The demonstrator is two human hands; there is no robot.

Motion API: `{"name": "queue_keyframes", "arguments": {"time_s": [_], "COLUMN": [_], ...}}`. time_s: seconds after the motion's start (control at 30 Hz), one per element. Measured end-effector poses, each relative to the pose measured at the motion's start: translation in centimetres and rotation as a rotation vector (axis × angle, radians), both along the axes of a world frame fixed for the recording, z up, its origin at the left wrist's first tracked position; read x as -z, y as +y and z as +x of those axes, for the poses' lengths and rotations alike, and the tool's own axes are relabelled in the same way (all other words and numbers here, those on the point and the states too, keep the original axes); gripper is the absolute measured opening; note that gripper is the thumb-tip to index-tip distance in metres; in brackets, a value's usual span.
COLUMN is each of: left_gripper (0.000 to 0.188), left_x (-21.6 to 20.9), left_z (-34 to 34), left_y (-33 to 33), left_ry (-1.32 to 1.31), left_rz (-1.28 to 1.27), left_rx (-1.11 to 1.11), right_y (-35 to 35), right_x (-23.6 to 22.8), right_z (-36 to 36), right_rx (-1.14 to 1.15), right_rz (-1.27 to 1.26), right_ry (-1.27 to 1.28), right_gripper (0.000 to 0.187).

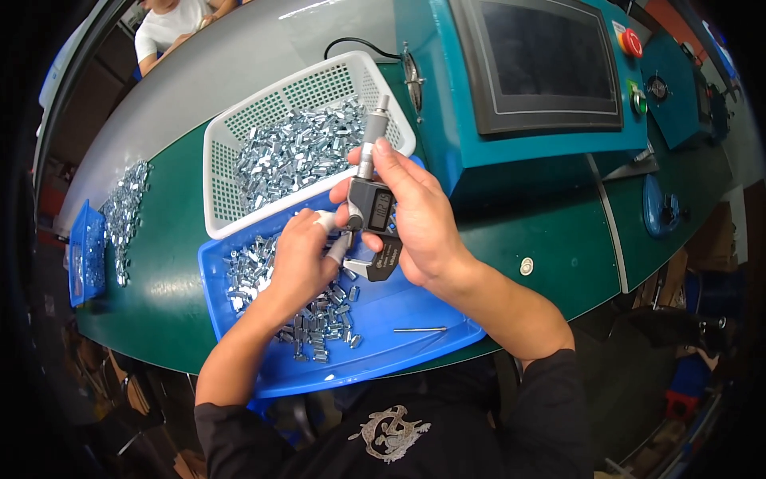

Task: Inspecting and measuring small metal components using a digital micrometer.

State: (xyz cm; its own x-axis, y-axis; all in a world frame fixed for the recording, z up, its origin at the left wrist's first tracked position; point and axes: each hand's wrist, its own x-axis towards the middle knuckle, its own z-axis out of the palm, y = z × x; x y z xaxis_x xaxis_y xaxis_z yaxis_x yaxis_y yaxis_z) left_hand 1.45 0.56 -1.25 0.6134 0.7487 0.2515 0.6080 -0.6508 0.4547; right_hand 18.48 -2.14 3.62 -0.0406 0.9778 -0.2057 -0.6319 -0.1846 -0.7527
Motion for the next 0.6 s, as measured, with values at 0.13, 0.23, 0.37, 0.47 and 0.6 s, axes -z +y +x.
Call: {"name": "queue_keyframes", "arguments": {"time_s": [0.13, 0.23, 0.37, 0.47, 0.6], "left_gripper": [0.02, 0.023, 0.021, 0.021, 0.021], "left_x": [-0.6, -1.5, -2.6, -2.4, -2.5], "left_z": [-0.4, -1.3, -1.1, -1.0, -0.8], "left_y": [-0.4, -0.9, -1.6, -1.8, -2.3], "left_ry": [-0.502, -0.721, -0.829, -0.801, -0.888], "left_rz": [-0.535, -0.796, -0.883, -0.921, -1.024], "left_rx": [-0.131, -0.1, -0.011, 0.015, -0.051], "right_y": [0.1, 0.1, 0.2, 0.2, 0.1], "right_x": [0.2, 0.3, 0.6, 0.7, 0.5], "right_z": [0.3, 0.5, 0.6, 0.5, 0.5], "right_rx": [-0.001, 0.002, 0.0, -0.001, 0.013], "right_rz": [0.031, 0.032, 0.032, 0.014, 0.05], "right_ry": [-0.01, 0.014, 0.034, 0.041, 0.044], "right_gripper": [0.039, 0.038, 0.038, 0.038, 0.044]}}
